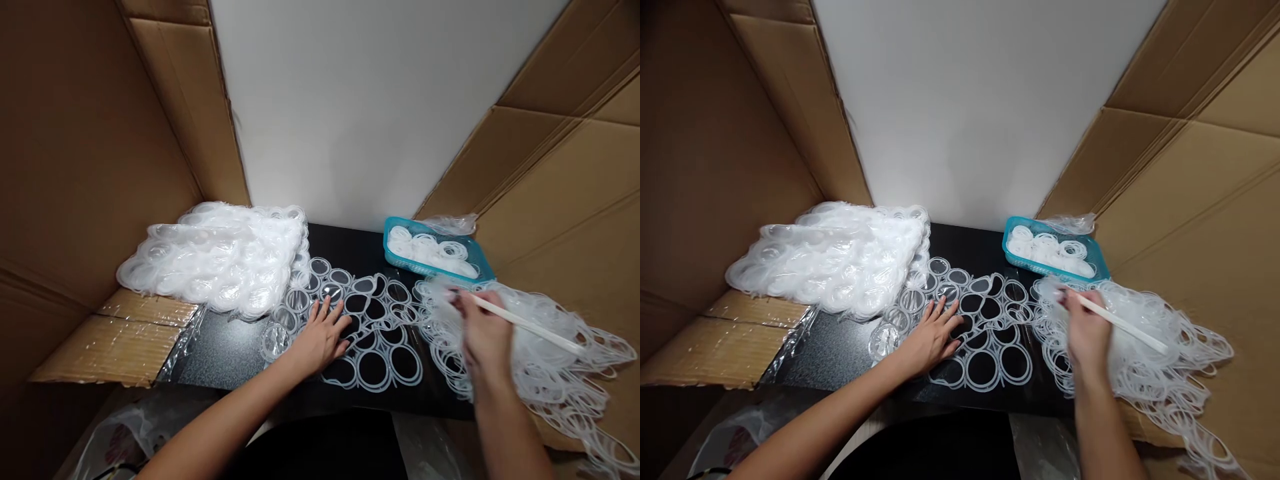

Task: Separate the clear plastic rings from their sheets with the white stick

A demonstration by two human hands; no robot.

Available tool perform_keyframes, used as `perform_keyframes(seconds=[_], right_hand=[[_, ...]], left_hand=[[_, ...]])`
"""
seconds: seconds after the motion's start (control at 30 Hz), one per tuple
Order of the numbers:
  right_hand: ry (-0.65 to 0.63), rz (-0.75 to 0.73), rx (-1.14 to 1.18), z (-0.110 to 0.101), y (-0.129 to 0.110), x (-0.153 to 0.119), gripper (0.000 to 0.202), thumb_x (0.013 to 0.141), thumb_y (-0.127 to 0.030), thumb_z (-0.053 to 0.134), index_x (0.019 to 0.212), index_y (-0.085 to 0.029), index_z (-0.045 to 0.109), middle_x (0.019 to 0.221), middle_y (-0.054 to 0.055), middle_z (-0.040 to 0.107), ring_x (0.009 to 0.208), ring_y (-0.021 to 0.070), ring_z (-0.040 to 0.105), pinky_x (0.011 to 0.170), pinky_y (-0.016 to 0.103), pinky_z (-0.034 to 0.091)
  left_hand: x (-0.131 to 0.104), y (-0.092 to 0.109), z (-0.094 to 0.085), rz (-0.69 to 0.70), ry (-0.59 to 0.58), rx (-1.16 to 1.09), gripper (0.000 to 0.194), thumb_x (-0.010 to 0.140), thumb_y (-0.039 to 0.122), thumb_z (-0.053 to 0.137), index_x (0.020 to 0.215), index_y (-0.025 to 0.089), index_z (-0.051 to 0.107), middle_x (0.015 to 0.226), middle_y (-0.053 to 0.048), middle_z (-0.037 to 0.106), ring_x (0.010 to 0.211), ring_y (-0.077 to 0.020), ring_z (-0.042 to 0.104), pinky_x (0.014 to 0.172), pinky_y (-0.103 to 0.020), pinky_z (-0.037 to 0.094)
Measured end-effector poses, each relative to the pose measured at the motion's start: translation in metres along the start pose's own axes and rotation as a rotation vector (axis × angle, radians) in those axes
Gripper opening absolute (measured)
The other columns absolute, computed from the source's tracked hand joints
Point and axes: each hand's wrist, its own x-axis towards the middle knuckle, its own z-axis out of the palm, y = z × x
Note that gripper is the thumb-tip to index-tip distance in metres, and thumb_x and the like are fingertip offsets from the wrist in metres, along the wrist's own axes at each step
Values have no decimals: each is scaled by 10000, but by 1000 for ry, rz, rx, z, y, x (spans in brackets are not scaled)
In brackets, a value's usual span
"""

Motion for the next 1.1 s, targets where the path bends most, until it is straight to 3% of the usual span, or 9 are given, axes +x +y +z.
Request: perform_keyframes(seconds=[0.07,0.13,0.27,0.4,0.47,0.6,0.7,0.83,1.1], right_hand=[[230,15,-255,-40,9,12,235,744,-503,596,729,-278,530,714,70,632,692,276,600,681,433,462],[248,3,-522,-74,17,22,226,685,-503,579,648,-308,470,654,101,602,694,335,588,667,499,432],[335,-236,-641,-99,19,29,231,663,-486,540,609,-312,397,864,184,647,976,404,601,822,575,427],[261,-381,-433,-61,-10,16,220,752,-414,590,639,-282,456,938,165,667,1002,340,616,913,522,453],[44,-308,-211,-25,-28,5,196,803,-420,593,721,-246,553,994,136,680,971,297,629,883,475,483],[-589,-153,28,56,-47,-13,251,864,-461,558,841,-223,633,1041,73,695,930,226,637,853,373,491],[-814,-141,-47,99,-40,-14,256,864,-468,536,819,-231,620,866,27,697,789,201,625,757,328,484],[-878,-137,-134,115,-21,-9,246,823,-462,558,736,-234,592,684,-7,634,676,198,595,664,304,465],[-920,-197,-132,107,-11,-10,271,841,-471,549,828,-218,645,828,21,658,756,200,596,712,315,459]], left_hand=[[0,-2,2,-8,20,-23,557,943,375,580,1432,168,412,1582,-150,341,1502,-362,178,1191,-586,224],[0,-3,3,-9,35,-27,629,952,404,565,1488,159,348,1581,-143,346,1505,-352,170,1191,-582,228],[3,-1,3,-3,17,3,522,963,433,557,1444,252,467,1587,-82,350,1502,-380,155,1179,-611,221],[2,1,1,-13,-14,17,492,937,429,608,1405,299,527,1589,-69,348,1491,-427,153,1163,-637,223],[1,2,-1,-10,-20,8,494,935,432,609,1404,298,529,1588,-70,349,1491,-428,154,1161,-641,223],[12,7,-11,-37,-33,-20,479,951,467,559,1393,284,523,1529,-86,432,1480,-430,205,1138,-676,230],[36,9,-19,-84,65,-27,404,965,393,529,1321,203,542,1327,-129,586,1407,-379,375,1154,-627,256],[59,3,-11,18,69,-66,469,885,270,587,1324,134,494,1348,-168,554,1304,-306,513,1135,-460,377],[51,-5,14,-40,-1,-3,588,883,348,603,1412,135,459,1524,-140,441,1455,-331,332,1182,-519,277]])
